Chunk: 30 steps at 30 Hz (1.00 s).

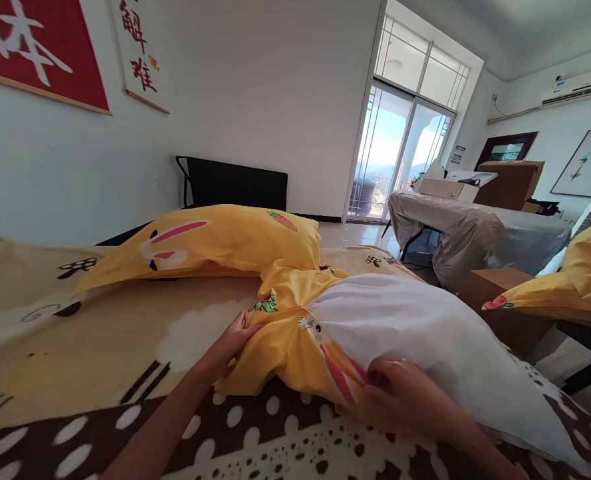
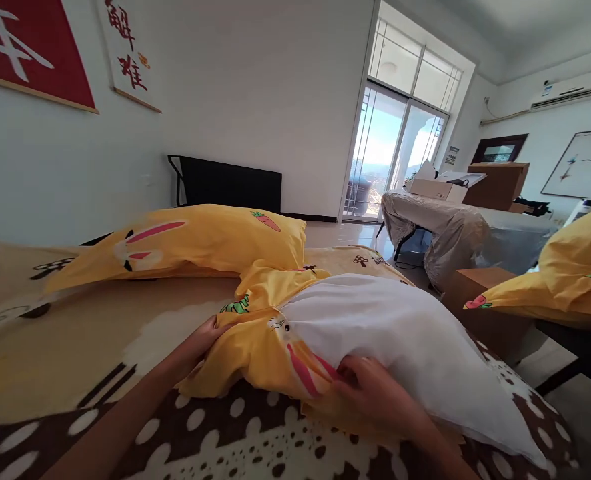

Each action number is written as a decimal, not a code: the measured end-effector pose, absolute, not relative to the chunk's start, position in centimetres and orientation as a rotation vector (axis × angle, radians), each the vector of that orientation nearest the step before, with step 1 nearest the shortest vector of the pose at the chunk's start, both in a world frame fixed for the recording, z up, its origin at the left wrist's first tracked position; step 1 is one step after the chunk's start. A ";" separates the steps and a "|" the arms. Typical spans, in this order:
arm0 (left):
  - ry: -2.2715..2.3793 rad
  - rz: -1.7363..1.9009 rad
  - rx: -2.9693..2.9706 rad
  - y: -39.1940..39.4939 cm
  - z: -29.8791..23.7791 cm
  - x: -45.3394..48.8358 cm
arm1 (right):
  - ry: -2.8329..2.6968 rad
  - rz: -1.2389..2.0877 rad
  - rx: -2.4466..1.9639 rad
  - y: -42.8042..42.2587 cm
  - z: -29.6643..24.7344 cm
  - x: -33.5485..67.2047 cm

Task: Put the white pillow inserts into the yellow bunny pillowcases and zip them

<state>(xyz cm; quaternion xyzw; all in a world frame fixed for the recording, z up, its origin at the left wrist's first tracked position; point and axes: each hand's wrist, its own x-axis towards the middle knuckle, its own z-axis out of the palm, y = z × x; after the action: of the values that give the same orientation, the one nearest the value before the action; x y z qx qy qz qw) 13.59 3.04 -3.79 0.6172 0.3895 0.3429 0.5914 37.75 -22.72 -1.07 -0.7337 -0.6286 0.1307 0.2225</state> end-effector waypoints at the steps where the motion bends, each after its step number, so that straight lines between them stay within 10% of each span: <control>1: 0.885 0.781 1.445 2.8 -3.5 13.1 | -1.809 0.229 -2.084 -22.0 -1.3 36.4; 19: 0.913 0.874 1.462 3.0 -4.5 10.3 | -1.544 0.013 -2.317 -9.6 2.9 30.0; 30: 0.775 0.870 1.171 2.7 -3.4 9.6 | -1.075 1.189 -1.144 -8.9 1.0 31.2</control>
<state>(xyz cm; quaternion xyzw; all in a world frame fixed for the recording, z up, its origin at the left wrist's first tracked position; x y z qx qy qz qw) 9.57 2.68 -3.37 0.5211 0.3449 0.3873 0.6778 31.17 -8.95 0.99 -0.4840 -0.4548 0.5031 0.5530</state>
